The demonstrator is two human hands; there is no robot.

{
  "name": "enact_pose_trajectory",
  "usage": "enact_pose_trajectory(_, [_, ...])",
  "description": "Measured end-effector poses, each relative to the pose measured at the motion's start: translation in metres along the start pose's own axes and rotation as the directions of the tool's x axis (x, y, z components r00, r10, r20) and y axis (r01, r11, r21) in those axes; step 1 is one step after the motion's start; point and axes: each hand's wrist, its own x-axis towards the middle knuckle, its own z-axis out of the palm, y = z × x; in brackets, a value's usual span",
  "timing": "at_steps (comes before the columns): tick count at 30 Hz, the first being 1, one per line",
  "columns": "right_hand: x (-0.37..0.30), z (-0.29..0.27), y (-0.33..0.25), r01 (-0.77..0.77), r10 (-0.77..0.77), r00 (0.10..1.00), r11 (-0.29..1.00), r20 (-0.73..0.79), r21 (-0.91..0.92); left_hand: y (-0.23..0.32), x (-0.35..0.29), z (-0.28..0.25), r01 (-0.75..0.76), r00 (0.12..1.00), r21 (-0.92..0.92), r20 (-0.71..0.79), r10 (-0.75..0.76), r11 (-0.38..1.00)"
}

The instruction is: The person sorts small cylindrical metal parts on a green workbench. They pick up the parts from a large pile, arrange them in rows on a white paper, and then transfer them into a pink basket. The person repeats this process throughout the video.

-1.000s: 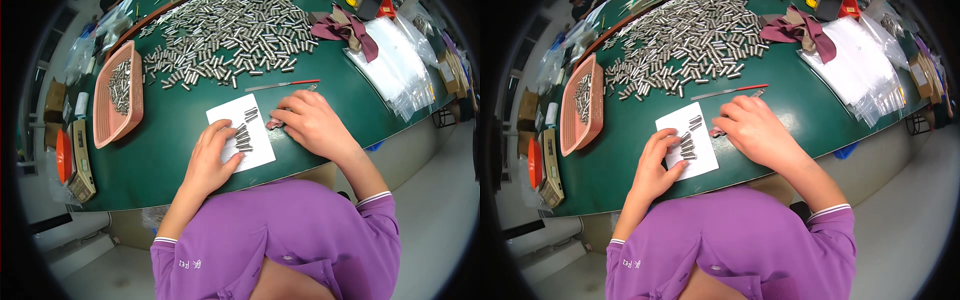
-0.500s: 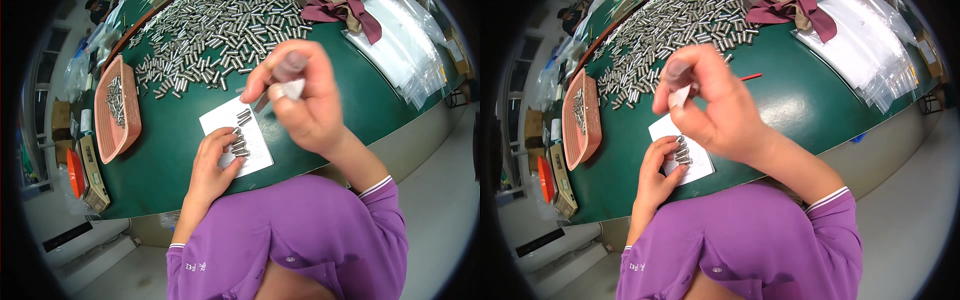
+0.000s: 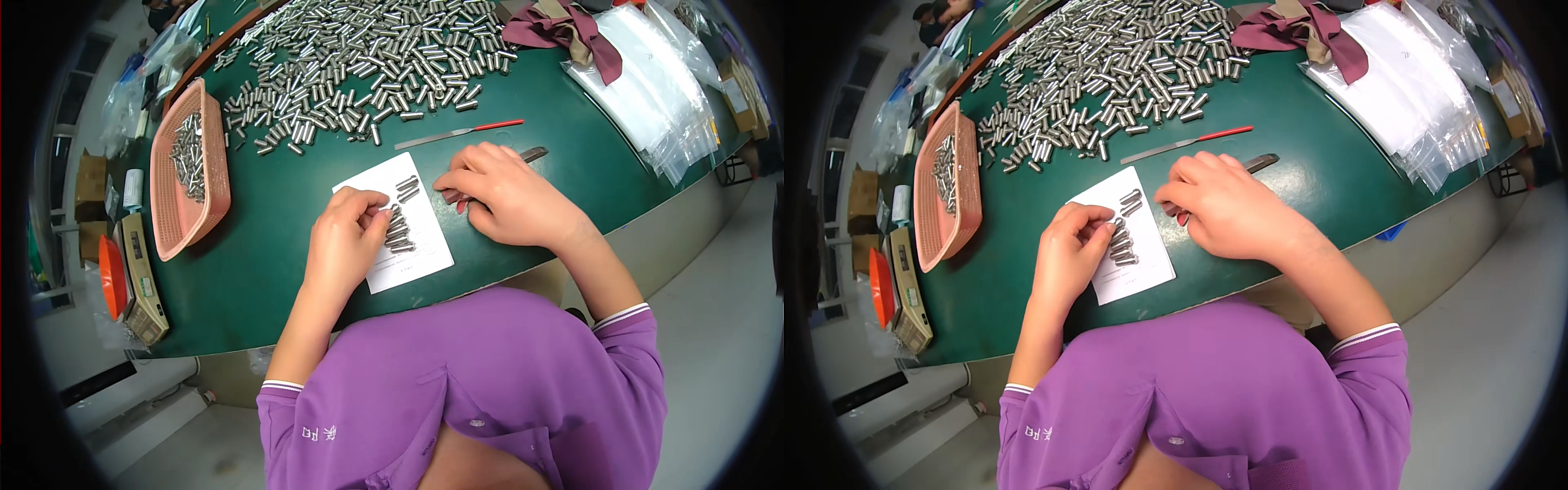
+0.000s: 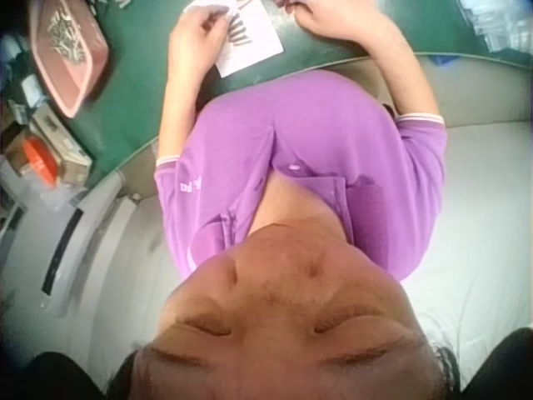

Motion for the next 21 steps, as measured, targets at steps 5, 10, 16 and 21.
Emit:
enact_pose_trajectory(5, [0.025,-0.011,0.005,-0.093,0.074,0.983,0.99,-0.17,-0.104,0.001,0.002,-0.001,0.074,0.997,-0.002,0.028,-0.074,0.997])
enact_pose_trajectory(10, [0.042,0.009,0.025,-0.099,0.043,0.977,0.958,-0.209,-0.268,0.003,0.005,0.0,0.063,0.998,0.017,0.03,-0.063,0.998])
enact_pose_trajectory(16, [0.047,0.016,0.031,-0.117,0.06,0.977,0.954,-0.206,-0.275,-0.012,0.003,0.003,0.095,0.995,-0.093,-0.013,-0.097,0.991])
enact_pose_trajectory(21, [0.056,0.001,0.009,-0.112,0.115,0.947,0.993,-0.301,0.025,-0.028,0.007,0.003,0.322,0.941,-0.503,0.075,-0.33,0.802])
